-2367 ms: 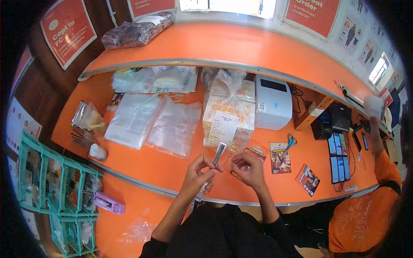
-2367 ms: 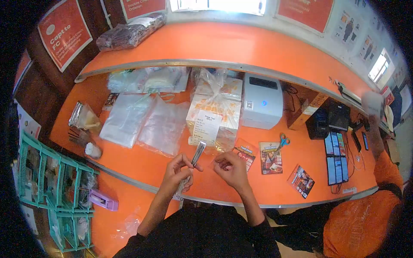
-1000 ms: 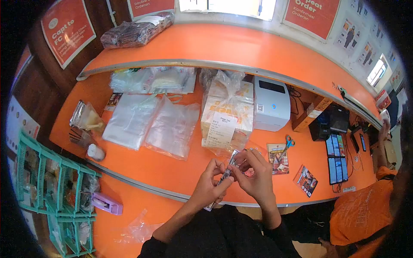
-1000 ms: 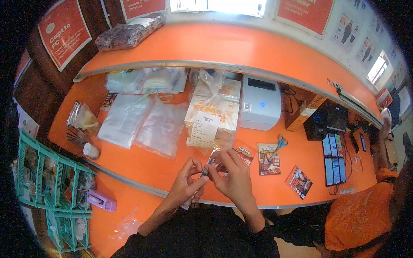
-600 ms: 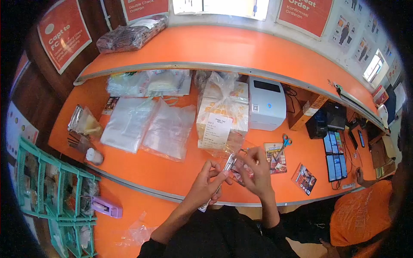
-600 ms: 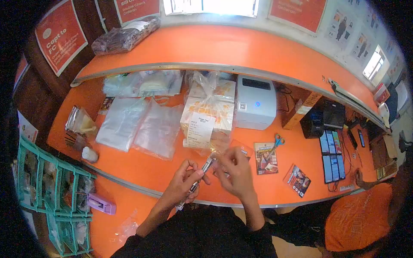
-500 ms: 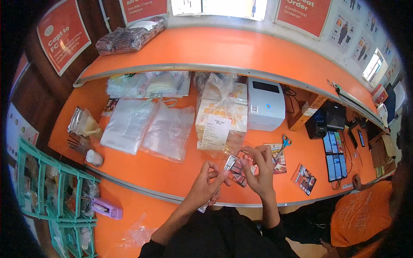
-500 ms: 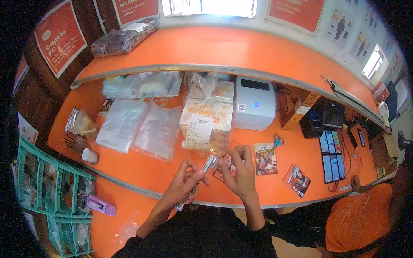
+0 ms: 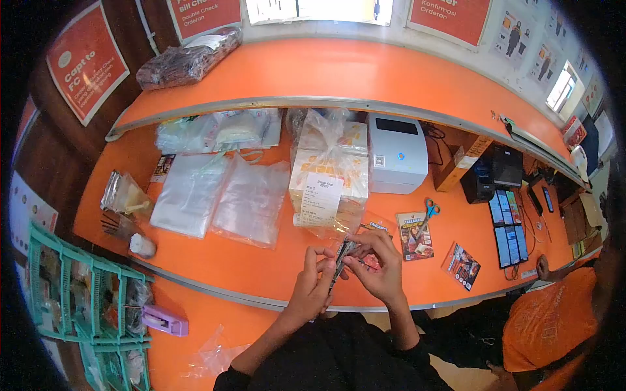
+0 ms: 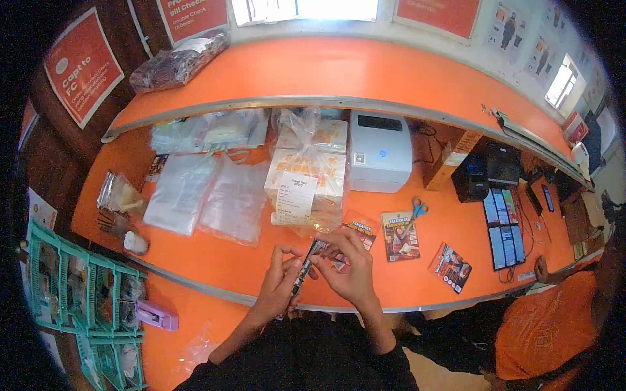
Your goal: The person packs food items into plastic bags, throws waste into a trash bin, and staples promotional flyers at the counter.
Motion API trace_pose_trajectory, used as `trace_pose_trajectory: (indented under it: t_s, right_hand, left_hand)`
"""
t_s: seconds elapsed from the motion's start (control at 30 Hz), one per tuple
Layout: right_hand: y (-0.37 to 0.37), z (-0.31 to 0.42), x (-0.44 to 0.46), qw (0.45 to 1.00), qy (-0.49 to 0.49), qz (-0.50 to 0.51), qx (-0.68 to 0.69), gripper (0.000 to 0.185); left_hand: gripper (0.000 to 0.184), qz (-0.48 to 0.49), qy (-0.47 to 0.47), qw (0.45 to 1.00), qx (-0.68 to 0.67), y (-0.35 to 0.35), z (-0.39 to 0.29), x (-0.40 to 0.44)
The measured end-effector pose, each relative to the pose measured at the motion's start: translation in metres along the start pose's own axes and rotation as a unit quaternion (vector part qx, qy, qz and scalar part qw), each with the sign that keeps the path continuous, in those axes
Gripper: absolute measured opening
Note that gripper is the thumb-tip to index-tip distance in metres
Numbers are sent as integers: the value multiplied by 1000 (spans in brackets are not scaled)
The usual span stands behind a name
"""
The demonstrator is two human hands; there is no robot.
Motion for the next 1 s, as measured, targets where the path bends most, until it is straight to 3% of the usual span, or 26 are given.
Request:
trace_pose_trajectory:
  t_s: [0.1, 0.17, 0.27, 0.7, 0.8, 0.9, 0.97, 1.0]
  right_hand:
    - [-3, 8, -2, 999, -26, -23, -22, 36]
    - [-6, 16, -6, 986, -104, -96, -92, 29]
    - [-4, 18, -7, 986, -89, -103, -98, 20]
    - [16, 7, -25, 964, -172, -139, -145, 24]
    - [17, -3, -27, 969, -136, -169, -116, 19]
    - [20, -16, -27, 985, -72, -158, -4, 13]
    - [24, -26, -26, 976, 41, -126, 171, 9]
    - [24, -28, -26, 976, 42, -126, 171, 9]
  left_hand:
    - [22, -9, 14, 1000, -5, 1, 2, 3]
    - [22, -16, 26, 999, -9, 1, 5, 4]
    - [19, -17, 40, 999, -10, 6, 7, 3]
    - [20, -46, 10, 998, -50, 11, 2, 0]
    - [19, -43, 8, 998, -40, 12, 3, -1]
    - [19, -45, 5, 998, -33, 11, 4, -1]
    - [19, -45, 4, 999, -26, 10, 3, -1]
    - [20, -44, 2, 999, -21, 10, 2, -1]
Point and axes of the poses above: each hand's wrist, its own x-axis towards the middle knuckle, its own y-axis out of the palm, z = x × y, the point moved 4 cm from there along x, towards the middle knuckle, and after that the axes turned 6 degrees about y, right-handed, at the moved point
